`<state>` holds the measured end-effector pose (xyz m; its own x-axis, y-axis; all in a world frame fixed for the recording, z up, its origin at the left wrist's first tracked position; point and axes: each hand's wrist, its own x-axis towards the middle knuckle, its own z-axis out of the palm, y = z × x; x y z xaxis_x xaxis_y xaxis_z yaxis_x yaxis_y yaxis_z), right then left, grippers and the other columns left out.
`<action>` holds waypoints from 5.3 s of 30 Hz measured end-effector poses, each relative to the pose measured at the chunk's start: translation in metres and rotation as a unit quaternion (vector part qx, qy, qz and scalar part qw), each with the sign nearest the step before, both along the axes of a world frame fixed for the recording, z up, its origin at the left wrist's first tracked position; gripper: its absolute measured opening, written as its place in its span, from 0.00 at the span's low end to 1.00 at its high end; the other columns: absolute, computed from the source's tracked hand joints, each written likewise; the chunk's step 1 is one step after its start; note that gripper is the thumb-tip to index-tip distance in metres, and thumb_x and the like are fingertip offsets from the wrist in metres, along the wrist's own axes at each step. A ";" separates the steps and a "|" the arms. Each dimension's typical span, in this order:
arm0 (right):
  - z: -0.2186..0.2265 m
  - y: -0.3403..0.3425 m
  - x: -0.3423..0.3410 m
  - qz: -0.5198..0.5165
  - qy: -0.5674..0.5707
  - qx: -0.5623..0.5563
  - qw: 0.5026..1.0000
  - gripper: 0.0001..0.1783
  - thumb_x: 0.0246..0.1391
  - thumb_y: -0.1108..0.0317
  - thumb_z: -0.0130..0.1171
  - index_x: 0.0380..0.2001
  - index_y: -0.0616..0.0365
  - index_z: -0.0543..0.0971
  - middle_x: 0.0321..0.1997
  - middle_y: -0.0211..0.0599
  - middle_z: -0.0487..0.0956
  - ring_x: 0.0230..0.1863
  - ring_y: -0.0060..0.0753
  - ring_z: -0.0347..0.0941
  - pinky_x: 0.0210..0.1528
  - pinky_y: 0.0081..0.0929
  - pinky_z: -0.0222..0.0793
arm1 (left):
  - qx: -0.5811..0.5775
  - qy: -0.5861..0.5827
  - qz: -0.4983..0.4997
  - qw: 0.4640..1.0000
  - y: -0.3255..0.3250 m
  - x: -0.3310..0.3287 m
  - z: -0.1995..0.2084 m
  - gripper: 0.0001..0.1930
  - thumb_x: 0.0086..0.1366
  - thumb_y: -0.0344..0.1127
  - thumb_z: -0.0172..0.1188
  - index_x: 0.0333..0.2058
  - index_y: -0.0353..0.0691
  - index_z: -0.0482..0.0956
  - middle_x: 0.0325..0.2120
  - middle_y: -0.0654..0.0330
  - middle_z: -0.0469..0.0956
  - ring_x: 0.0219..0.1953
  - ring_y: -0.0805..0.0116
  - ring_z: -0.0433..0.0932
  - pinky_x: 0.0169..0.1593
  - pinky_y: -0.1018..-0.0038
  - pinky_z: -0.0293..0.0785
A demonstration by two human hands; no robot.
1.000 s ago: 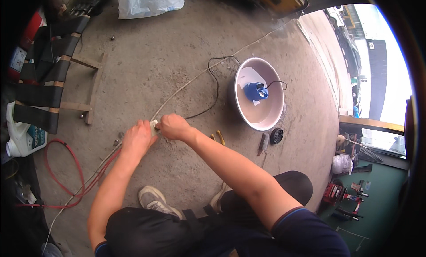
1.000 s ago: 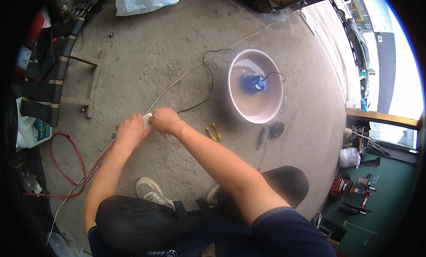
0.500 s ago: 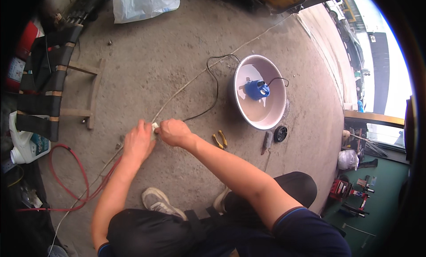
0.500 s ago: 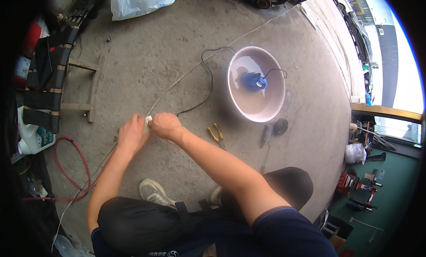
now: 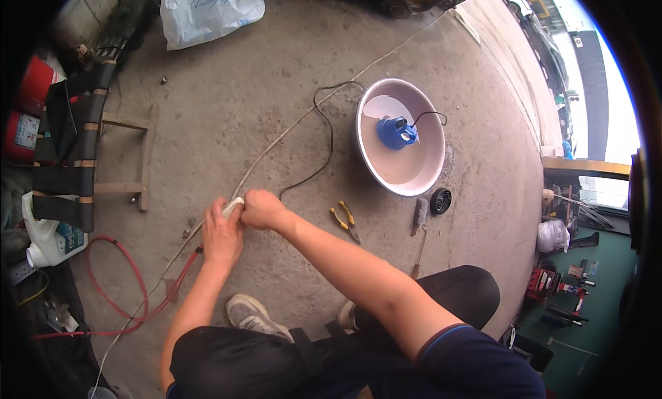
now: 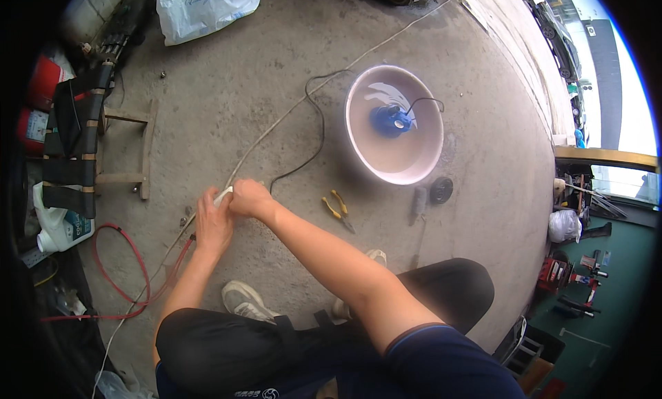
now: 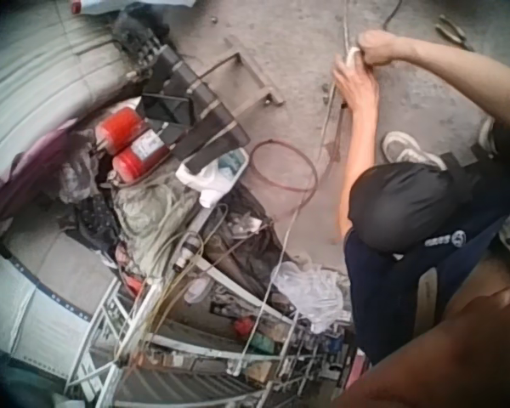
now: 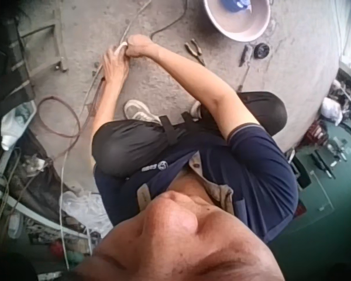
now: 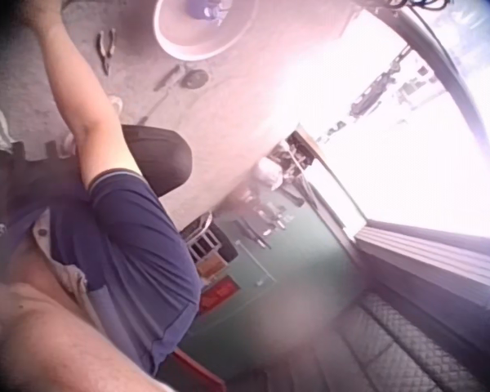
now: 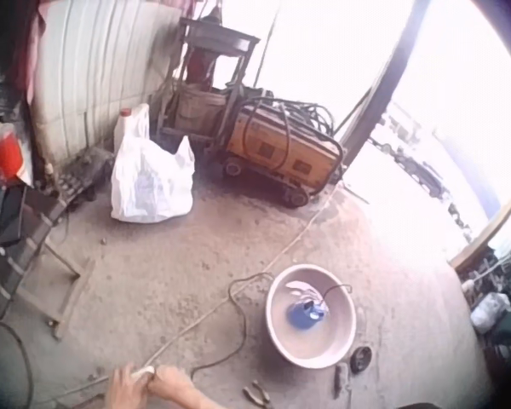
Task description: The person cleans a black circular filter in a basin of water, then assembles it with a blue water pump. They plug the pump into a power strip, submerge it in the water to test its operation, and then unplug it. Finally, they disassemble the pump to inspect the internal impeller.
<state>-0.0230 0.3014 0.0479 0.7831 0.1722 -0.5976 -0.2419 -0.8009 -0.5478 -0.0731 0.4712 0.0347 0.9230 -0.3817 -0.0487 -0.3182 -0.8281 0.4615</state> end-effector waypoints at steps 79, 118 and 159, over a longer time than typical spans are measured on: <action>0.044 -0.438 -0.021 -0.152 -0.202 -0.213 0.944 0.24 0.70 0.46 0.59 0.47 0.59 0.80 0.48 0.58 0.79 0.53 0.67 0.77 0.57 0.56 0.72 | 0.267 0.013 -0.155 0.951 -0.025 0.038 -0.016 0.03 0.67 0.32 0.60 0.35 0.41 0.79 0.25 0.51 0.86 0.33 0.53 0.88 0.37 0.60 0.86; 0.033 -0.435 -0.016 -0.184 -0.234 -0.198 0.934 0.26 0.70 0.44 0.58 0.48 0.60 0.80 0.51 0.59 0.80 0.56 0.65 0.77 0.61 0.54 0.73 | -0.109 0.210 -0.097 0.967 -0.286 0.040 0.047 0.30 0.74 0.49 0.60 0.57 0.22 0.74 0.52 0.37 0.85 0.49 0.41 0.88 0.58 0.54 0.83; 0.036 -0.432 -0.024 -0.158 -0.264 -0.207 0.929 0.21 0.71 0.51 0.59 0.36 0.61 0.80 0.40 0.56 0.83 0.47 0.65 0.80 0.52 0.56 0.73 | -0.423 0.428 0.181 0.778 -0.343 0.016 0.037 0.12 0.76 0.31 0.62 0.49 0.30 0.71 0.41 0.48 0.84 0.30 0.59 0.89 0.29 0.64 0.89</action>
<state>-0.0467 -0.1305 0.0843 0.9580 -0.2752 -0.0800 -0.2862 -0.9039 -0.3179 -0.0568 0.1278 0.0712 0.7446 -0.3348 -0.5775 0.5891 -0.0772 0.8044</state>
